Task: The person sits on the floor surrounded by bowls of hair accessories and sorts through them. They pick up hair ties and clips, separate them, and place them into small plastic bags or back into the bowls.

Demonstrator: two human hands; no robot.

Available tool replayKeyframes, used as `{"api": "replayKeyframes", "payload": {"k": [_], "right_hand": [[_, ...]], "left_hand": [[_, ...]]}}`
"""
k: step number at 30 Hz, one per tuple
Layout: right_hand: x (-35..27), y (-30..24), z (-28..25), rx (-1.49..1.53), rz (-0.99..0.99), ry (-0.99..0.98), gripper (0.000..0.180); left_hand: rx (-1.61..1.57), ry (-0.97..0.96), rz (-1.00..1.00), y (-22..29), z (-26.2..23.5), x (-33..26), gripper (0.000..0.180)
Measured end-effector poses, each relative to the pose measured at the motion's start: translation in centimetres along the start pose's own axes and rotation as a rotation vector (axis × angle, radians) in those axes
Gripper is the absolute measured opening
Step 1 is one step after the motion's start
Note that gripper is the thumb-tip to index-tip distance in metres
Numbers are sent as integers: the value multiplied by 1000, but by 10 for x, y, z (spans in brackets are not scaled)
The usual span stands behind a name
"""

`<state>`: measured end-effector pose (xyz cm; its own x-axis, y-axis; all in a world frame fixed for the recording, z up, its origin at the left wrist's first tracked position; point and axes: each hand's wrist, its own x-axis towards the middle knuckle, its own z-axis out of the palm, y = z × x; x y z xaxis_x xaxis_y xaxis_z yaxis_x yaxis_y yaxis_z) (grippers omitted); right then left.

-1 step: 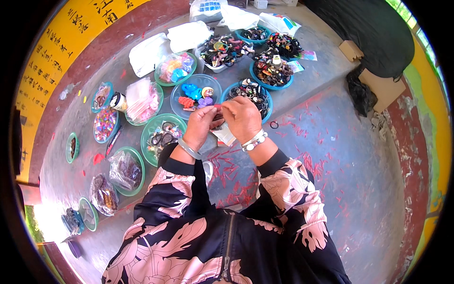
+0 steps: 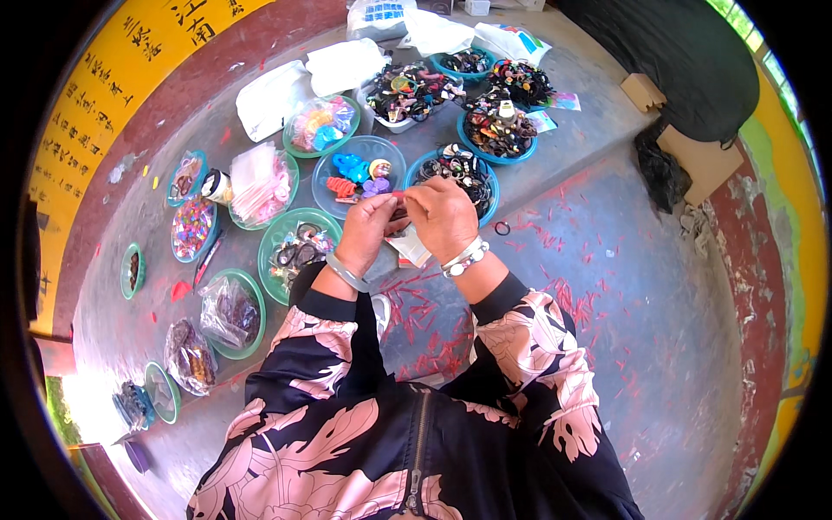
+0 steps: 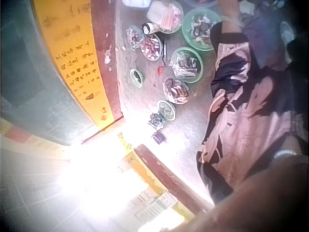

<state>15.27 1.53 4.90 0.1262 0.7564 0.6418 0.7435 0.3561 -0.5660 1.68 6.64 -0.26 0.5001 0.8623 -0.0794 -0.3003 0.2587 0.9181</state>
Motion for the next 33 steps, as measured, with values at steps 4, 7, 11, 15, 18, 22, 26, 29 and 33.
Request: {"api": "replayKeyframes", "payload": {"k": [4, 7, 11, 15, 18, 22, 26, 29, 33], "right_hand": [[-2, 3, 3, -11, -39, -35, 7], [-2, 4, 4, -22, -55, -39, 7], [-5, 10, 7, -54, -65, -41, 6], [-6, 10, 8, -99, -60, -48, 6], [-6, 8, 6, -183, -97, -44, 6], [-8, 6, 7, -307, -138, -76, 6], [-10, 9, 6, -394, -170, -122, 5], [-11, 7, 6, -417, -164, -173, 8], [-10, 4, 6, -427, -153, -206, 11]], "left_hand": [[70, 9, 33, -1, 1, -1, 23], [134, 3, 51, -1, 2, -1, 22], [167, -20, 65, 2, 5, -3, 22], [138, -36, 92, -1, 7, -3, 22], [164, -40, 94, -5, 7, -2, 22], [284, -35, 142, -15, 3, 2, 21], [680, -69, 234, -11, 4, -1, 23], [799, -53, 288, -13, 3, -1, 22], [900, -42, 337, -8, 5, -4, 20]]}}
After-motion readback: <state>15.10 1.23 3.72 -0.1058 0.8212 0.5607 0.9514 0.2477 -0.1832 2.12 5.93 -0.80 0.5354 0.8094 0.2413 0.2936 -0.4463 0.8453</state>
